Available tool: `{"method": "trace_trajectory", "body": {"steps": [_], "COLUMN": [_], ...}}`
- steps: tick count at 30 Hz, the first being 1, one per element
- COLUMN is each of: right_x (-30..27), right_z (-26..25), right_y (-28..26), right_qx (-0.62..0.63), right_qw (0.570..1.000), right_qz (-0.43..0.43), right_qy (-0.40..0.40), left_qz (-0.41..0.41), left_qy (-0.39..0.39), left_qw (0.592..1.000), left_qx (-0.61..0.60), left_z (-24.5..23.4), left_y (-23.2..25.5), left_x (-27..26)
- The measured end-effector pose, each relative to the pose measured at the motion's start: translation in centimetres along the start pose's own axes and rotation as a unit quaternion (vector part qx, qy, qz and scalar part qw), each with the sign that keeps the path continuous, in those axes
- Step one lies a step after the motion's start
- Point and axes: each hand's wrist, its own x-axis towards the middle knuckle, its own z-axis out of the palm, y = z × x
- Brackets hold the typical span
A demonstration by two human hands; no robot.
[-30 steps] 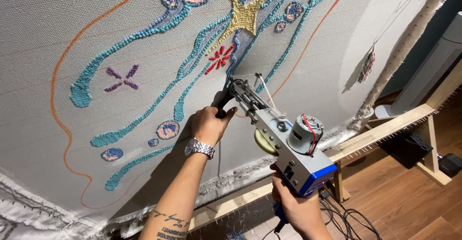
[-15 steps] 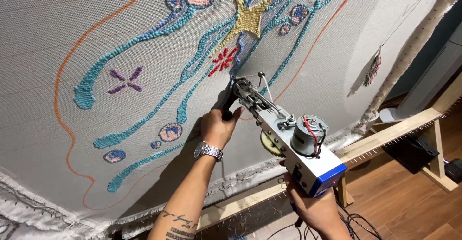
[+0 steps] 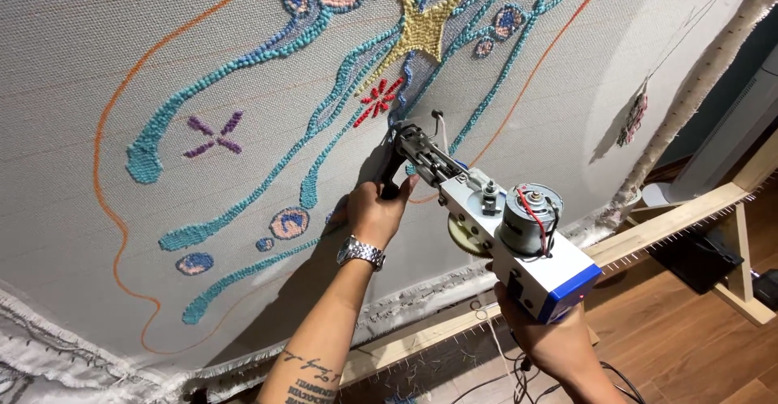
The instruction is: Using a tufting gun and scissors to work on a rug attached to a large vertical frame.
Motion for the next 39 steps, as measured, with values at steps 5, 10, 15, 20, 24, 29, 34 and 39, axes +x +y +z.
{"method": "trace_trajectory", "body": {"steps": [5, 10, 15, 20, 24, 29, 34, 39], "right_x": [0.4, 0.3, 0.1, 0.5, 0.4, 0.1, 0.2, -1.0], "right_z": [-0.3, -0.3, -0.3, -0.1, 0.0, 0.1, -1.1, -4.4], "right_y": [-0.1, 0.1, -1.2, -0.2, 0.6, 1.1, 3.2, 2.0], "right_qx": [0.026, 0.069, 0.073, 0.064, -0.012, -0.019, -0.048, -0.040], "right_qw": [0.999, 0.997, 0.997, 0.998, 0.998, 0.994, 0.990, 0.999], "right_qz": [-0.021, -0.020, 0.014, -0.001, -0.059, -0.106, -0.129, 0.025], "right_qy": [0.000, 0.004, 0.000, 0.005, 0.000, 0.003, -0.029, -0.007], "left_qz": [0.041, 0.097, 0.051, 0.032, 0.067, 0.033, 0.046, -0.088], "left_qy": [0.038, 0.032, 0.051, 0.024, 0.043, 0.017, 0.023, -0.308], "left_qw": [0.998, 0.995, 0.997, 0.999, 0.996, 0.998, 0.999, 0.918], "left_qx": [-0.002, 0.012, 0.016, 0.016, 0.034, 0.054, -0.019, -0.236], "left_z": [0.6, -0.3, -0.5, -1.1, -1.5, -2.1, -2.3, -1.8], "left_y": [-0.6, 0.3, 0.4, 0.9, 0.8, 1.1, 1.8, 3.1], "left_x": [0.2, -0.3, 0.0, 0.4, 0.5, 0.4, -0.5, -1.7]}}
